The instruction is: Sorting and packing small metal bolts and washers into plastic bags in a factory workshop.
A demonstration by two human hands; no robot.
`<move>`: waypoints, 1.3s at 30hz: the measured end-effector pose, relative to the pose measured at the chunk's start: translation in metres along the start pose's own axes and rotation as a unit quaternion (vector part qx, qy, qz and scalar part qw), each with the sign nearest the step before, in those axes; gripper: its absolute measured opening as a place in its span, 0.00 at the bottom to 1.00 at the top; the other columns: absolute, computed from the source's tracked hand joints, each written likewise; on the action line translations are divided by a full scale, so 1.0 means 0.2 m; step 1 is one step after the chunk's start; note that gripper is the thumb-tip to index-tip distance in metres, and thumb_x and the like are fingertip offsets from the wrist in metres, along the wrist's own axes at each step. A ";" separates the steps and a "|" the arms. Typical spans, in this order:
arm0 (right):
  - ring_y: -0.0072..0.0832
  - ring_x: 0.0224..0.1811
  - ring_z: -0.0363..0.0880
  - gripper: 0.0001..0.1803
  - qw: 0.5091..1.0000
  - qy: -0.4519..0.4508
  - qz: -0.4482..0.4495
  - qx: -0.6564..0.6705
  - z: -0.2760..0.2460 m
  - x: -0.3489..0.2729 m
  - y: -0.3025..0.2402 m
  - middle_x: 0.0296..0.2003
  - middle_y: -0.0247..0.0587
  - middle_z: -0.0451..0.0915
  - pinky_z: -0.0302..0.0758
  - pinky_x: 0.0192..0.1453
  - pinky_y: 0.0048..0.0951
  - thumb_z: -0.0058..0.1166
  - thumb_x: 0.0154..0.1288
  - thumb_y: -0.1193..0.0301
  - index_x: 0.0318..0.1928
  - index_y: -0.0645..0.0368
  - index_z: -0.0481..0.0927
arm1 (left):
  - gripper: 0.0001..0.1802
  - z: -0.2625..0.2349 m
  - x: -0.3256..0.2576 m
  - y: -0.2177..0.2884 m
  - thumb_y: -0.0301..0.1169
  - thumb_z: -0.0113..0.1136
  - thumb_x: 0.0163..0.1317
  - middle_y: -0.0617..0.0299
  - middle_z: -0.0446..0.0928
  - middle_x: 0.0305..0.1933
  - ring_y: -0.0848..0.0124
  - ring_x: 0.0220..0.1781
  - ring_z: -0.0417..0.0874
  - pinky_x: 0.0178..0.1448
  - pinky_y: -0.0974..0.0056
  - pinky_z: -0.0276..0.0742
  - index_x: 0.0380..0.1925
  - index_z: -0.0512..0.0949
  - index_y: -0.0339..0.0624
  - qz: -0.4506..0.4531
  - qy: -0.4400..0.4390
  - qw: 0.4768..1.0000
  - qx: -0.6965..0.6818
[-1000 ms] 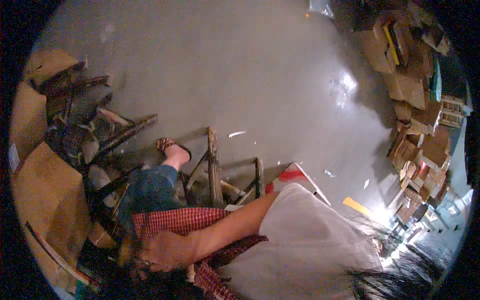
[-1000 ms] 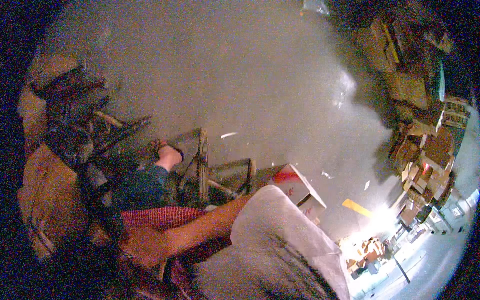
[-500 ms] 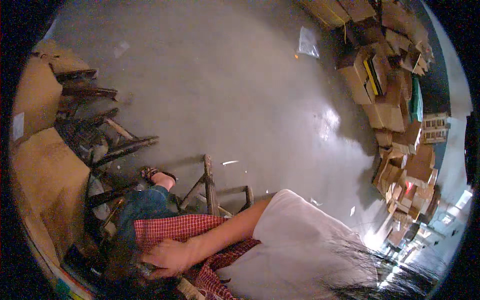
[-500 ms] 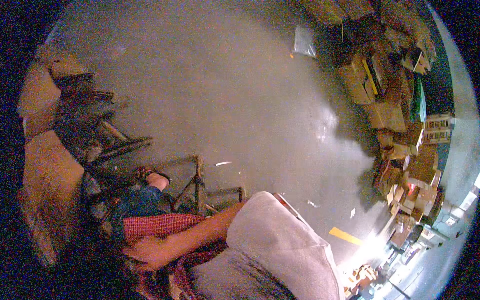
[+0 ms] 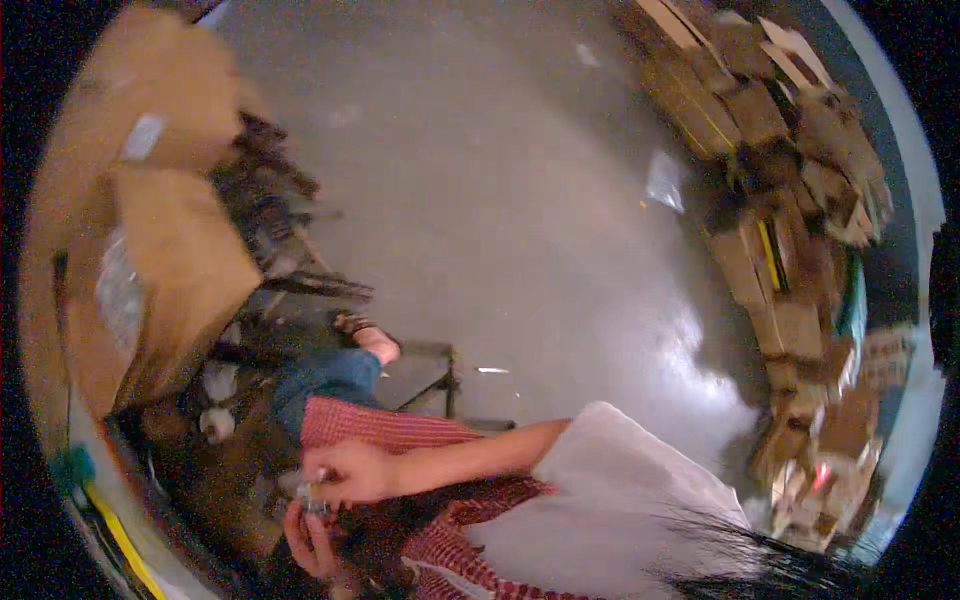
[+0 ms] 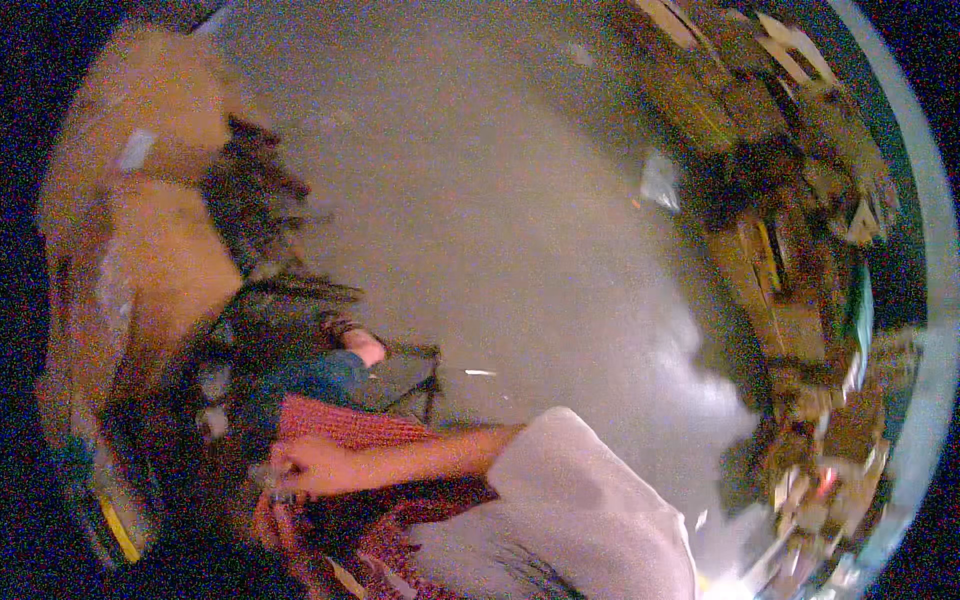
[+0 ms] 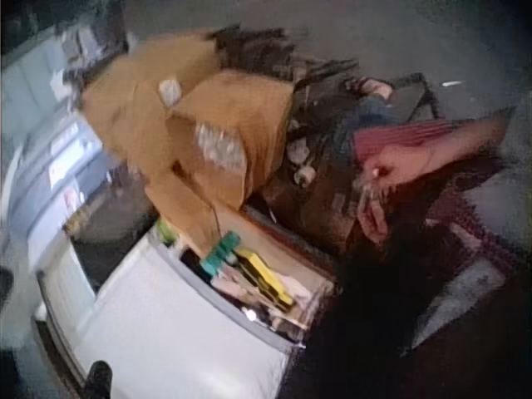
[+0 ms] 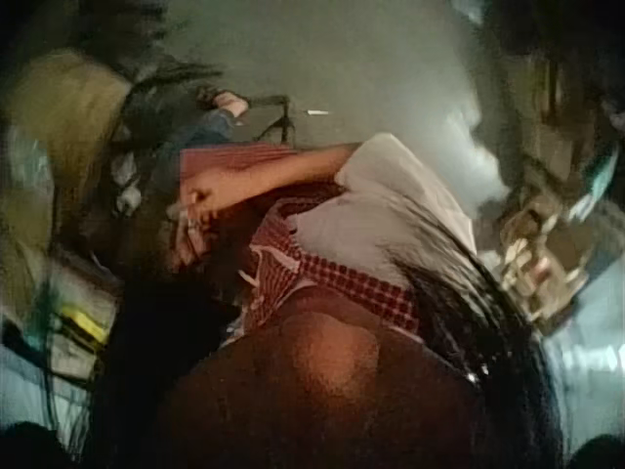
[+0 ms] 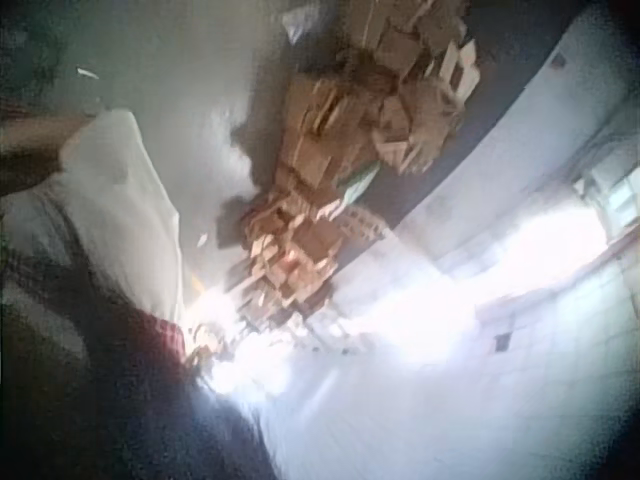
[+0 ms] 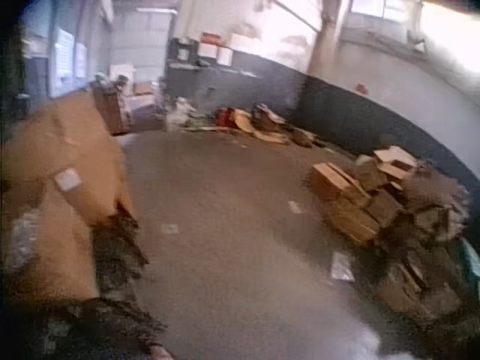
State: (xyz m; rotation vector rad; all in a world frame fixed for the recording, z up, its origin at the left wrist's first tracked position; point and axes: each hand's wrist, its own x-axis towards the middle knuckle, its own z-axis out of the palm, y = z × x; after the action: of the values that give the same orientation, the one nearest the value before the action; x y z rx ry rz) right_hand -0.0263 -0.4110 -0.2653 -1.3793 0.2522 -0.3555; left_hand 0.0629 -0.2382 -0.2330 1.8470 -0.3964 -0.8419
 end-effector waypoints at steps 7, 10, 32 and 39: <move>0.43 0.42 0.87 0.16 0.969 0.049 0.090 0.224 -0.31 0.26 -0.42 0.40 0.54 0.84 0.84 0.46 0.40 0.53 0.69 0.75 0.55 0.65 0.70 | 0.18 0.06 -0.19 0.27 0.34 0.52 0.74 0.52 0.82 0.47 0.69 0.43 0.82 0.46 0.65 0.79 0.60 0.67 0.40 -0.077 0.108 0.991 0.002; 0.43 0.42 0.87 0.16 0.964 0.080 0.010 0.255 -0.29 0.49 -0.61 0.43 0.56 0.83 0.85 0.46 0.38 0.49 0.69 0.76 0.56 0.67 0.70 | 0.20 0.01 -0.17 0.05 0.31 0.54 0.72 0.54 0.82 0.47 0.70 0.46 0.82 0.49 0.65 0.79 0.61 0.66 0.39 -0.056 0.108 0.991 -0.047; 0.27 0.29 0.80 0.14 0.914 0.160 -0.242 -0.284 0.37 1.18 -0.80 0.52 0.60 0.81 0.77 0.31 0.23 0.45 0.69 0.79 0.53 0.68 0.75 | 0.35 0.11 -0.43 -0.96 0.44 0.68 0.52 0.41 0.79 0.52 0.44 0.54 0.81 0.58 0.48 0.77 0.58 0.73 0.37 -0.248 -0.117 0.947 0.167; 0.37 0.49 0.83 0.16 0.787 -0.400 0.103 -0.459 0.47 0.63 0.57 0.47 0.50 0.83 0.78 0.56 0.33 0.51 0.67 0.70 0.53 0.57 0.81 | 0.35 0.28 -0.48 -0.93 0.44 0.67 0.49 0.40 0.79 0.53 0.45 0.55 0.81 0.59 0.48 0.77 0.56 0.75 0.37 -0.311 -0.170 0.933 0.066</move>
State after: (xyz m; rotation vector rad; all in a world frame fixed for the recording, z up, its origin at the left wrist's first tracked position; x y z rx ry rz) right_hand 0.1369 -0.3575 -0.3566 -2.2998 -0.1774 0.6549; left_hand -0.0629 -0.1384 -0.3770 1.9788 -0.0677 -1.6150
